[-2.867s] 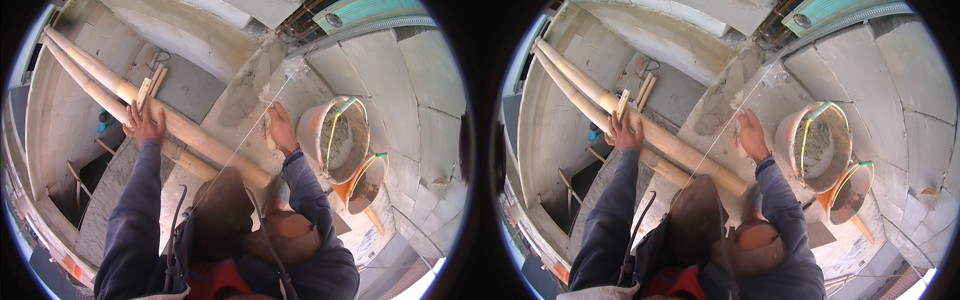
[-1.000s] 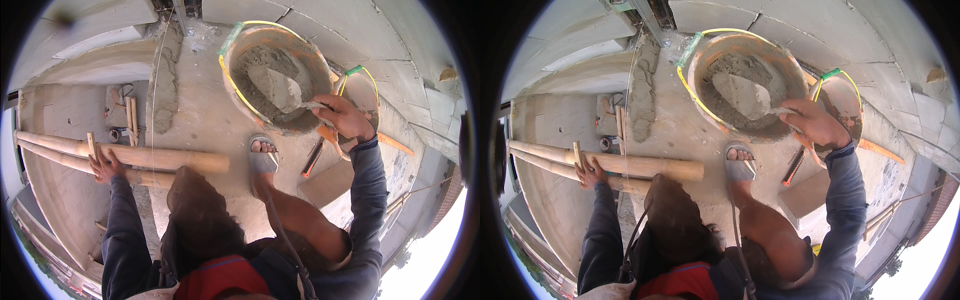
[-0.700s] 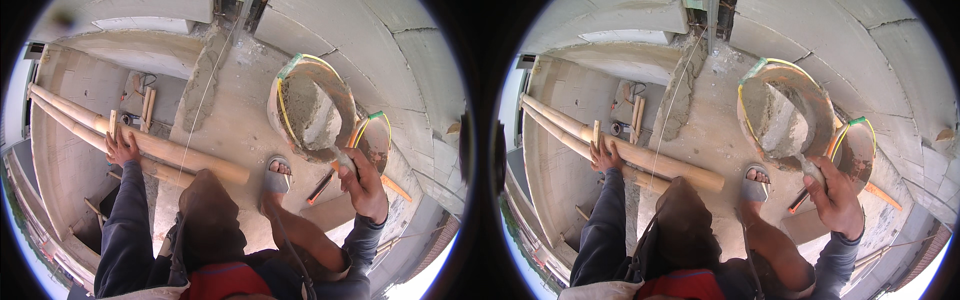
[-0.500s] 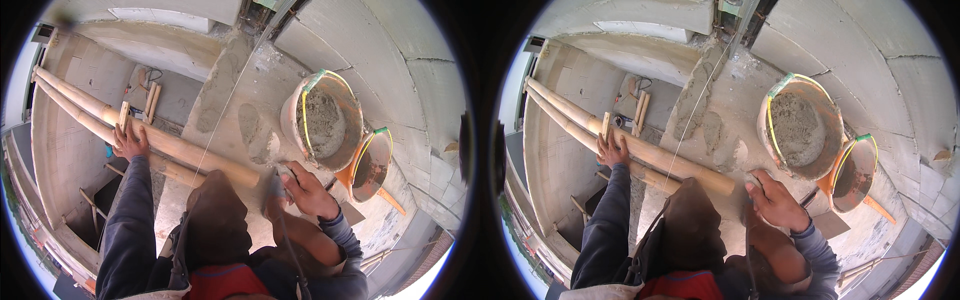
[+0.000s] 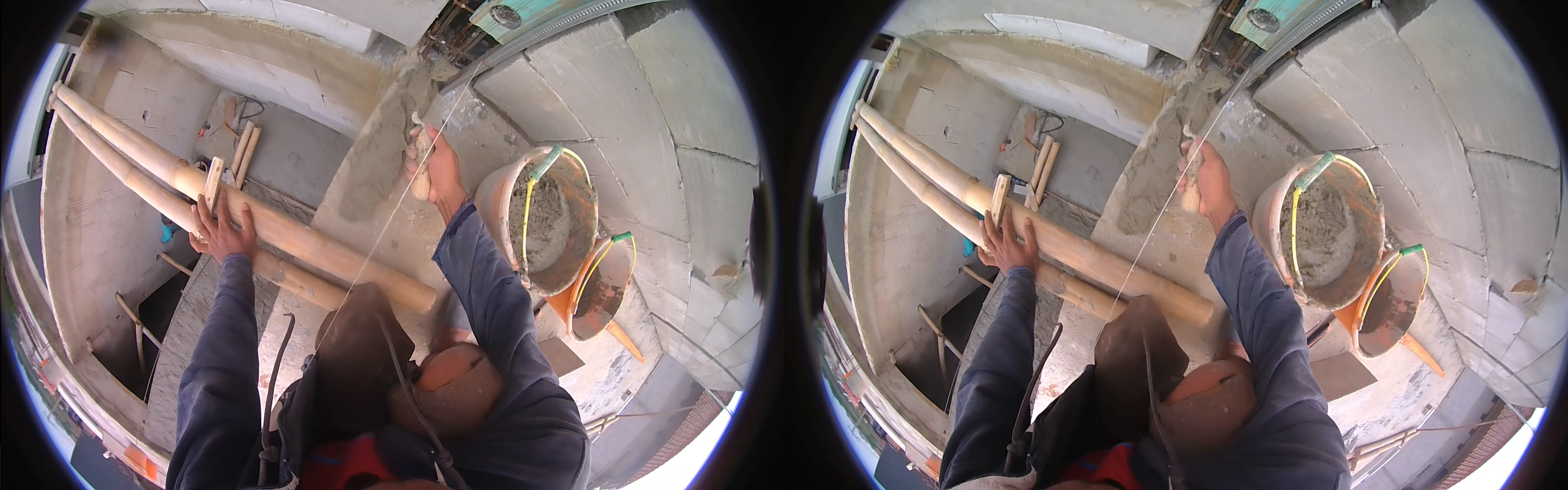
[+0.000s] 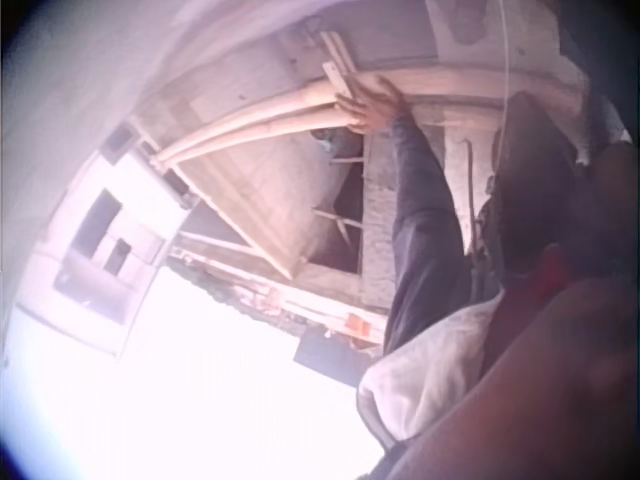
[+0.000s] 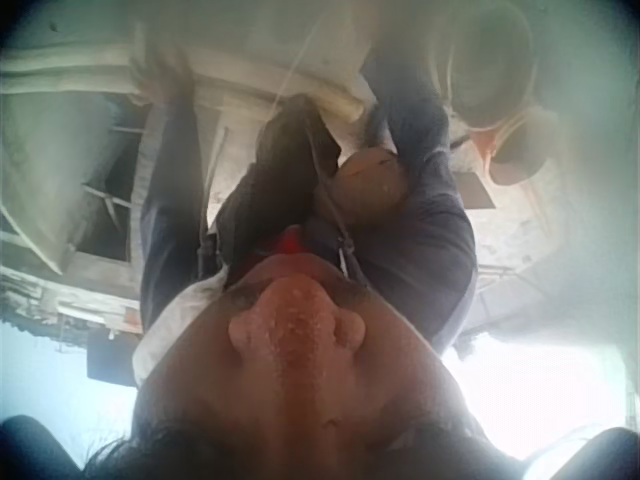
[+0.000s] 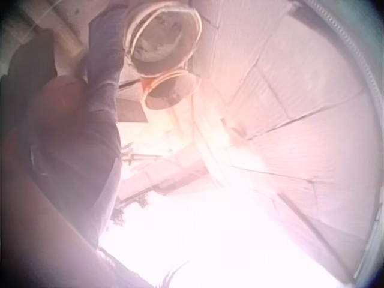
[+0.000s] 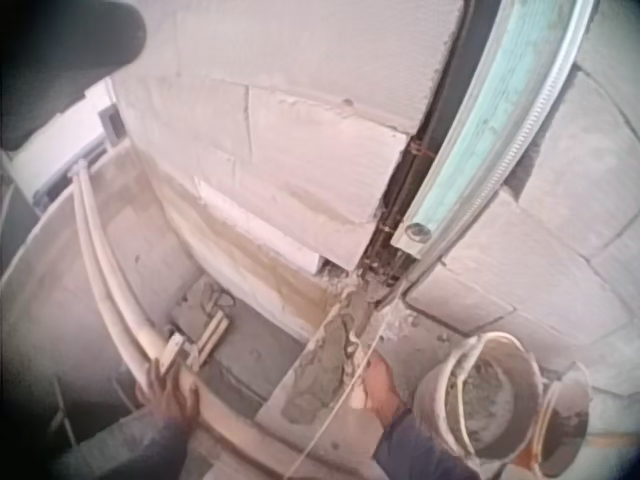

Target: The person scoops cement from a bucket with a trowel and spreads it on the floor. He then places a white tile onto the cement, taps it with a hammer to level it, and repeats the process with another tile.

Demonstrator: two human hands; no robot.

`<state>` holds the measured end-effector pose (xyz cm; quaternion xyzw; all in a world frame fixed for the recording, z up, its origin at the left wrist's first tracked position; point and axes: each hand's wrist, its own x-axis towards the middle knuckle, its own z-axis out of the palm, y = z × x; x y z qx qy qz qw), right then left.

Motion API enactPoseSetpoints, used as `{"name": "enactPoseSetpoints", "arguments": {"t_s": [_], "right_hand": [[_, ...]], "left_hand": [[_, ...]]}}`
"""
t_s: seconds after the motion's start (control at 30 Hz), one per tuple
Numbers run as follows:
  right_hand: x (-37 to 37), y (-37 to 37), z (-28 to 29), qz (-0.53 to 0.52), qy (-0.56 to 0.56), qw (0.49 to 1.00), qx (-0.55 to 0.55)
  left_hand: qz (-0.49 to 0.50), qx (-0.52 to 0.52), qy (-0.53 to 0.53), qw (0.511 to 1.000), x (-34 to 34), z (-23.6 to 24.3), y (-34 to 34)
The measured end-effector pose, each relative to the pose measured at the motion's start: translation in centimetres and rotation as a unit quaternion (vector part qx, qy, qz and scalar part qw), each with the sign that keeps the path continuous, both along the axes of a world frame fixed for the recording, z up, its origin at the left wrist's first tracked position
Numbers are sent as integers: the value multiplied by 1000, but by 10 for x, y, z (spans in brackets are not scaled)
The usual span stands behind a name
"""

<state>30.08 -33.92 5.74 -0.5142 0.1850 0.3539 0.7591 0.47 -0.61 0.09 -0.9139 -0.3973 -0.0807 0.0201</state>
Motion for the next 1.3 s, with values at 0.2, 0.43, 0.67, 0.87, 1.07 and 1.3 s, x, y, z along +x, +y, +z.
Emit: {"name": "enactPoseSetpoints", "arguments": {"t_s": [0.2,0.43,0.67,0.87,1.07,1.3], "right_hand": [[-39,11,10,43,33,998,-24],[-124,-94,105,359,-188,872,-273],[-136,-201,308,555,-318,655,-403],[-106,-285,310,377,-354,434,-738],[-105,-308,254,467,-299,373,-744],[-105,-273,255,541,-310,476,-620]], "left_hand": [[-2,4,-6,1000,-12,-1,6],[7,27,9,1000,-2,-5,5],[16,64,19,998,-15,-23,18],[19,87,43,995,-15,-30,26],[2,90,38,995,-17,-38,28],[15,83,47,995,-16,-28,26]]}}
